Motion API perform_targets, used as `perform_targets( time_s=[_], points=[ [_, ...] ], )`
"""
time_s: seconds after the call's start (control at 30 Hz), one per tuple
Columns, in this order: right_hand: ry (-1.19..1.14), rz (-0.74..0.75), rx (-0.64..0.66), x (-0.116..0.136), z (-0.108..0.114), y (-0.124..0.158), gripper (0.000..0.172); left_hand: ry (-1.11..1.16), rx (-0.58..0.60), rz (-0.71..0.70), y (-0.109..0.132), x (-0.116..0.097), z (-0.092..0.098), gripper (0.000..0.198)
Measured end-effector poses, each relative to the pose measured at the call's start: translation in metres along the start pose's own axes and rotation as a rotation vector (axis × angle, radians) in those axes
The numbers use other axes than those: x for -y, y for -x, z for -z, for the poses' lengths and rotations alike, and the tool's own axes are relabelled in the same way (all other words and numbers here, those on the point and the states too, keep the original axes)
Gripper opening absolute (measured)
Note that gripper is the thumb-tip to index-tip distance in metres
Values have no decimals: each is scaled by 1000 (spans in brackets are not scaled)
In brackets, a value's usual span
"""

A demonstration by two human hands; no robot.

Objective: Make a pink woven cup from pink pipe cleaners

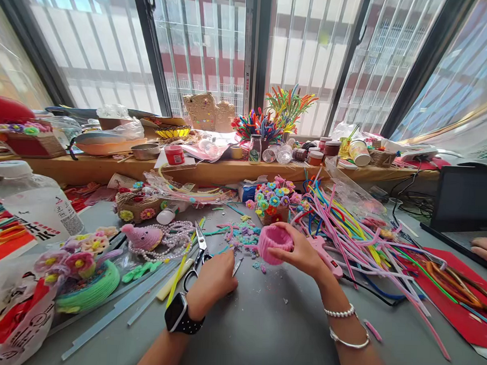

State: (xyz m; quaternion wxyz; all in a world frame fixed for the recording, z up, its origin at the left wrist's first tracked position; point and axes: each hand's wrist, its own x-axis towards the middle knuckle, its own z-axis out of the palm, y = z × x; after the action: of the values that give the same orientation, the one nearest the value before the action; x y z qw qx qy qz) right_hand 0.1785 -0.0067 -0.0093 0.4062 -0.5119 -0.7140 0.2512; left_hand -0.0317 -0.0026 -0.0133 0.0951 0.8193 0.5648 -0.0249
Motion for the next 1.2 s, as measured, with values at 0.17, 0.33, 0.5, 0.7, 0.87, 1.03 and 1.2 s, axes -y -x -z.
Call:
perform_targets(
  time_s=[0.17,0.33,0.5,0.7,0.87,1.03,1.2],
  points=[
    [52,171,487,2,-7,8,52,-36,7,18,2,-3,-1,29],
    [141,105,233,-8,-29,4,61,-56,-26,36,-1,-3,-4,27],
    [140,95,76,-9,-31,-2,56,-50,-27,53,-2,-2,-4,20],
    [-33,-11,-219,-2,-18,-4,54,3,-44,47,-1,-2,2,16],
    [-304,-79,-272,-5,-16,-6,54,165,-53,3,2,4,11,14],
    [-483,-59,-99,-3,-16,-3,48,490,-126,-33,-5,20,18,11],
    [-3,116,309,2,-30,5,57,147,-361,259,-12,30,19,19]
  ],
)
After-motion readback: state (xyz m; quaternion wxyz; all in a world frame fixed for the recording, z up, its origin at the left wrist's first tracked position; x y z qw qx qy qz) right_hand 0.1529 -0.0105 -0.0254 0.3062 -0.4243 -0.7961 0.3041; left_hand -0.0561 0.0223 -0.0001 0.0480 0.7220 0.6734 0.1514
